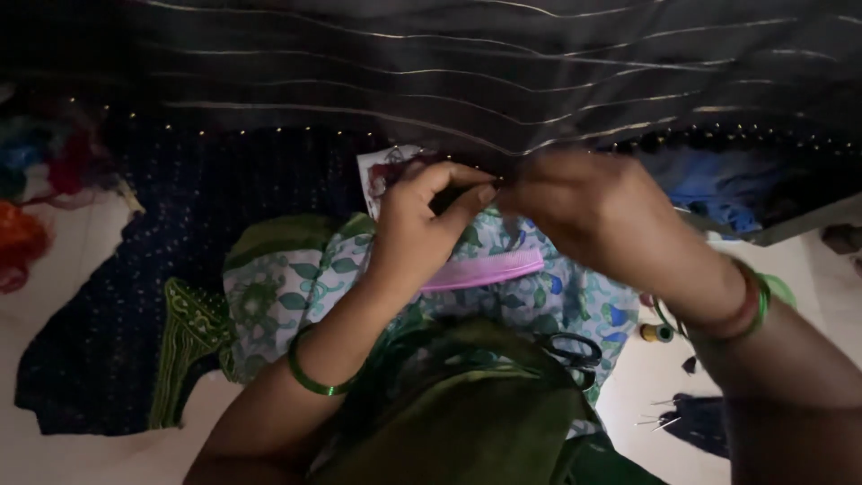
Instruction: Manually sewing or attaching decorative elements to fabric/garment.
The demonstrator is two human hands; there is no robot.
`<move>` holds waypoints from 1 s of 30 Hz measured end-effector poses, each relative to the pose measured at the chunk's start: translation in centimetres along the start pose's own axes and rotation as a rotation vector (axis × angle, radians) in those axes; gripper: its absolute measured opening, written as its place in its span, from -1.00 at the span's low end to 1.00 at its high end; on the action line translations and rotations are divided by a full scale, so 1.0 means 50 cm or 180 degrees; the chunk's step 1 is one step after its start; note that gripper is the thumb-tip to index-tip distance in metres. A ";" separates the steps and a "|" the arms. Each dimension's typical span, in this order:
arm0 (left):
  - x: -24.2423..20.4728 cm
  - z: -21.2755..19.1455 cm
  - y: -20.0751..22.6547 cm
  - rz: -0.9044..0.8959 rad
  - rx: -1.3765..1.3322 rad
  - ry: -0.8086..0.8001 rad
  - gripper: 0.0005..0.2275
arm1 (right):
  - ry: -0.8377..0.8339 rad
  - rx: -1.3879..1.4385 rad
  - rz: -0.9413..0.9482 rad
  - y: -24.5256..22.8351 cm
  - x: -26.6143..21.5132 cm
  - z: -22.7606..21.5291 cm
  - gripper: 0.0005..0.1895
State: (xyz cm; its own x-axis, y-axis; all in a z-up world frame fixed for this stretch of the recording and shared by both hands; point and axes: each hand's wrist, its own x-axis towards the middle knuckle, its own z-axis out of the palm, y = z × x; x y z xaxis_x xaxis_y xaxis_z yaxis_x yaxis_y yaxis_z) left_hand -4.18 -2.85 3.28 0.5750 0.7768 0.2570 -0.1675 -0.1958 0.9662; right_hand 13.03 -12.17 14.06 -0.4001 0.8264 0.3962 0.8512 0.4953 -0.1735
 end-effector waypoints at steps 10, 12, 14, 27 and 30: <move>-0.008 -0.002 0.046 0.1985 0.2953 0.0852 -0.93 | 0.0031 -0.0934 -0.0111 0.027 0.096 0.036 -0.84; -0.001 0.002 0.038 0.2336 0.3284 0.0774 -0.90 | 0.0164 -0.0687 -0.0117 0.021 0.072 0.026 -0.81; 0.014 0.012 0.024 0.1429 0.2272 0.0642 -0.90 | 0.0760 -0.0258 0.0142 0.013 0.032 0.015 -0.87; 0.009 0.003 -0.025 -0.0503 -0.1088 0.0033 -0.88 | -0.0066 -0.0057 0.0210 0.017 -0.038 0.033 -0.79; 0.008 -0.002 -0.009 0.0735 0.0883 0.0263 -0.89 | 0.0175 -0.0519 -0.0343 0.015 0.029 0.004 -0.82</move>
State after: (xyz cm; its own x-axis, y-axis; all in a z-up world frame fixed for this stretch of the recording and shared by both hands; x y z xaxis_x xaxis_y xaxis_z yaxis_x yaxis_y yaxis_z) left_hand -3.95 -2.39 2.95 0.4788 0.7366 0.4776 -0.0552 -0.5177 0.8538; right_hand 13.01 -10.56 14.33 -0.4765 0.7530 0.4539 0.8500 0.5265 0.0189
